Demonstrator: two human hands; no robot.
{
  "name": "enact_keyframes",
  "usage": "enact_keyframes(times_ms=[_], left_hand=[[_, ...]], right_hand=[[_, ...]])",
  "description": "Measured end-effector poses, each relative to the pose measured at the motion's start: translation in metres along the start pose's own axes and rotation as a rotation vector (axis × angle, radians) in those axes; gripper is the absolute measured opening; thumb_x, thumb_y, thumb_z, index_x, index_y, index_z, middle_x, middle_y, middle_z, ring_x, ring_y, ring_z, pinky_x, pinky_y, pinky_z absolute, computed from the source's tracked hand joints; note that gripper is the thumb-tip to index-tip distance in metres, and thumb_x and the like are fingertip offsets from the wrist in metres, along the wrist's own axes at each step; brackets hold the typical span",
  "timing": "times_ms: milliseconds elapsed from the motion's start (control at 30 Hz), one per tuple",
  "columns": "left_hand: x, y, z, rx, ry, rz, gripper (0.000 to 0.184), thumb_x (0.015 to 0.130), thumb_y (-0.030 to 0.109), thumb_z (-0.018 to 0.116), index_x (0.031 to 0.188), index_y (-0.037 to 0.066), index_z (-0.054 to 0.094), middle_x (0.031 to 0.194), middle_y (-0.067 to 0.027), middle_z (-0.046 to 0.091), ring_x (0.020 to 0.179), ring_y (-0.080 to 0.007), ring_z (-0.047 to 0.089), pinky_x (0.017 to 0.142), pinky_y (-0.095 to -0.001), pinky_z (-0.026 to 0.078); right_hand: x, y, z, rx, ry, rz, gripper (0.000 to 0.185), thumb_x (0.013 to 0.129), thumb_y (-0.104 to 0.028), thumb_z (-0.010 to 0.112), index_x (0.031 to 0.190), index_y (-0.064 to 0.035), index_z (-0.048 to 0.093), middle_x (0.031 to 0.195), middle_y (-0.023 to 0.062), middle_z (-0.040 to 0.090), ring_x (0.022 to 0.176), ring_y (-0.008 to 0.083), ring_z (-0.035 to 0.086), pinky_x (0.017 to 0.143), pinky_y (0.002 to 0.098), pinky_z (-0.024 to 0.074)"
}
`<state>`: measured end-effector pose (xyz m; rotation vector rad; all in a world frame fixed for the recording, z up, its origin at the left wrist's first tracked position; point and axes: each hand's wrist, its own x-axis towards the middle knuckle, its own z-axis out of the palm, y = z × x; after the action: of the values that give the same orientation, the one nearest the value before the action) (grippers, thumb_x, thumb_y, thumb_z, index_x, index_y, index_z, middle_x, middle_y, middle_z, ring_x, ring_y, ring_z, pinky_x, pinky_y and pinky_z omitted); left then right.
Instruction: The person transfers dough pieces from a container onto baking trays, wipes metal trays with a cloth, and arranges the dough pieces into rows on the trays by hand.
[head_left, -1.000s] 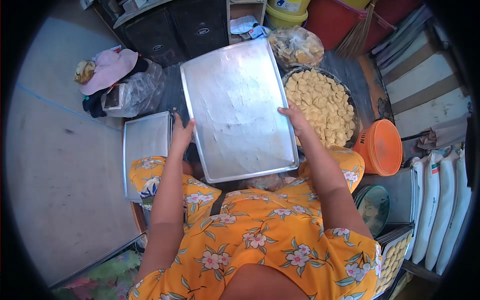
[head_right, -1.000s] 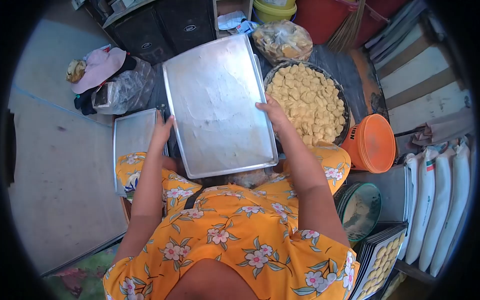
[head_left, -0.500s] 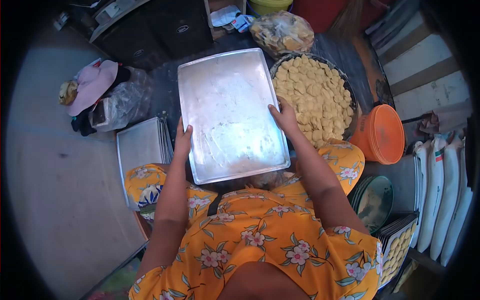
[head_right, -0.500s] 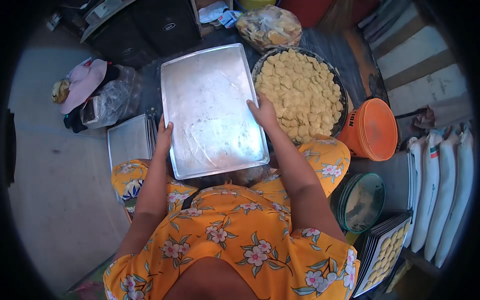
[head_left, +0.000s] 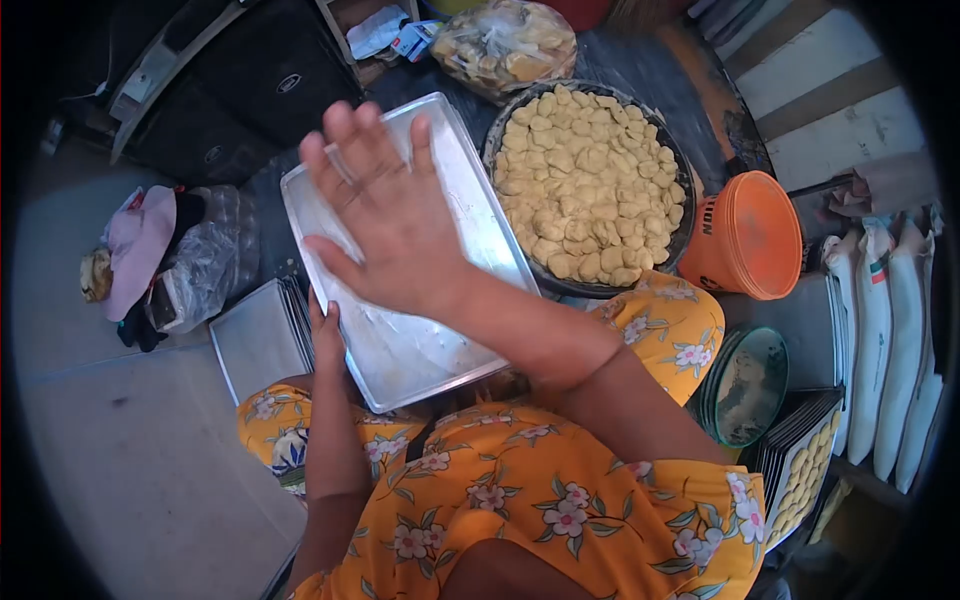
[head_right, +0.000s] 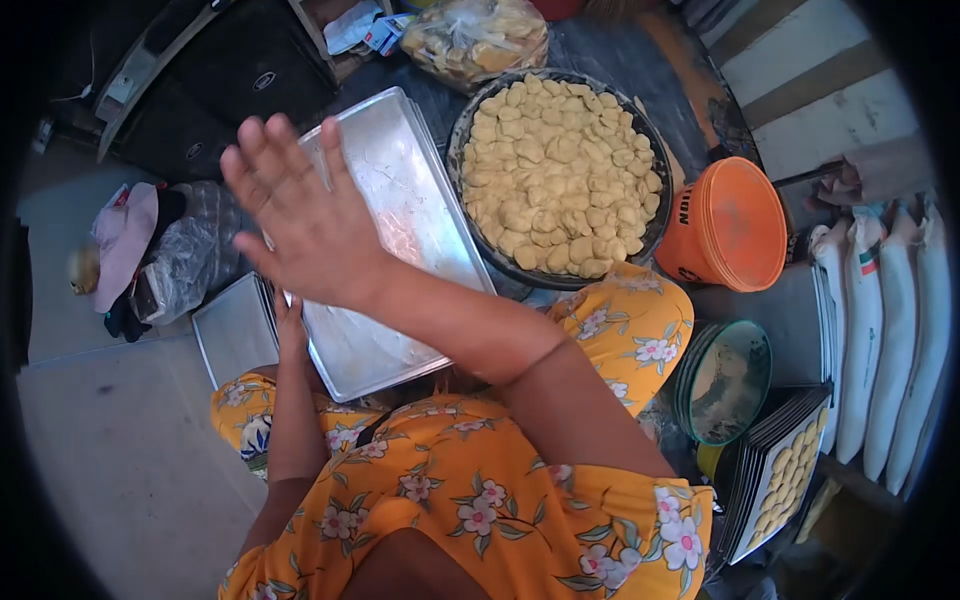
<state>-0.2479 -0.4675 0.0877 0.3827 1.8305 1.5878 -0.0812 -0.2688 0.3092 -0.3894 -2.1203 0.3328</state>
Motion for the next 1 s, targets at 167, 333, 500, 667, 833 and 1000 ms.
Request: enact_keyframes(times_ms=[167,333,500,667,833,1000], left_hand=[[0.002,-0.003,-0.002,0.024,-0.036,0.016,0.065,0.097,0.019,0.051,0.152,0.006,0.019,0.147,-0.0148,0.038,0.131,-0.0255,0.041,0.109,-0.0362,0.032],[0.007,0.006,-0.012,0.012,-0.091,-0.053,0.075,0.090,0.017,0.061,0.152,0.005,0.021,0.150,-0.0188,0.033,0.135,-0.0295,0.037,0.111,-0.0374,0.029],[0.012,0.079,0.054,0.919,0.114,0.574,0.074,0.088,0.023,0.066,0.150,0.006,0.028,0.155,-0.0232,0.021,0.142,-0.0373,0.024,0.115,-0.0410,0.021],[0.014,0.138,0.235,0.815,-0.667,0.583,0.058,0.087,0.036,0.067,0.137,0.012,0.051,0.155,-0.0215,0.024,0.145,-0.0366,0.019,0.115,-0.0451,0.022],[0.087,0.083,0.375,1.140,-1.101,0.314,0.063,0.084,0.035,0.067,0.137,0.008,0.049,0.140,-0.0247,0.046,0.127,-0.0363,0.047,0.106,-0.0399,0.037],[0.127,-0.013,0.433,1.787,-1.173,-0.062,0.062,0.079,0.035,0.071,0.134,0.012,0.055,0.147,-0.0211,0.041,0.137,-0.0384,0.037,0.108,-0.0565,0.031]], right_hand=[[-0.118,0.076,0.138,-0.149,-0.650,0.229,0.078,0.092,-0.050,0.051,0.150,-0.0041,0.026,0.157,0.0179,0.021,0.147,0.0300,0.015,0.116,0.0559,0.0056],[-0.117,0.106,0.100,0.277,-0.455,0.369,0.079,0.086,-0.041,0.065,0.148,-0.0048,0.031,0.154,0.0204,0.027,0.144,0.0343,0.022,0.116,0.0519,0.0159],[-0.174,0.298,-0.026,-0.226,-0.152,0.777,0.084,0.075,-0.039,0.078,0.137,0.0053,0.042,0.133,0.0271,0.049,0.126,0.0389,0.045,0.107,0.0418,0.0363],[-0.311,0.385,-0.131,-0.219,-0.494,1.685,0.108,0.069,-0.064,0.072,0.149,-0.0072,0.029,0.145,0.0248,0.037,0.134,0.0366,0.037,0.105,0.0458,0.0372],[-0.302,0.324,-0.073,-0.535,-0.685,1.782,0.099,0.071,-0.074,0.060,0.150,-0.0230,0.029,0.154,0.0234,0.017,0.139,0.0462,0.023,0.107,0.0590,0.0299],[-0.317,0.376,-0.094,-0.165,-0.884,1.554,0.111,0.067,-0.076,0.064,0.151,-0.0139,0.028,0.153,0.0314,0.008,0.140,0.0453,0.024,0.111,0.0547,0.0261]])
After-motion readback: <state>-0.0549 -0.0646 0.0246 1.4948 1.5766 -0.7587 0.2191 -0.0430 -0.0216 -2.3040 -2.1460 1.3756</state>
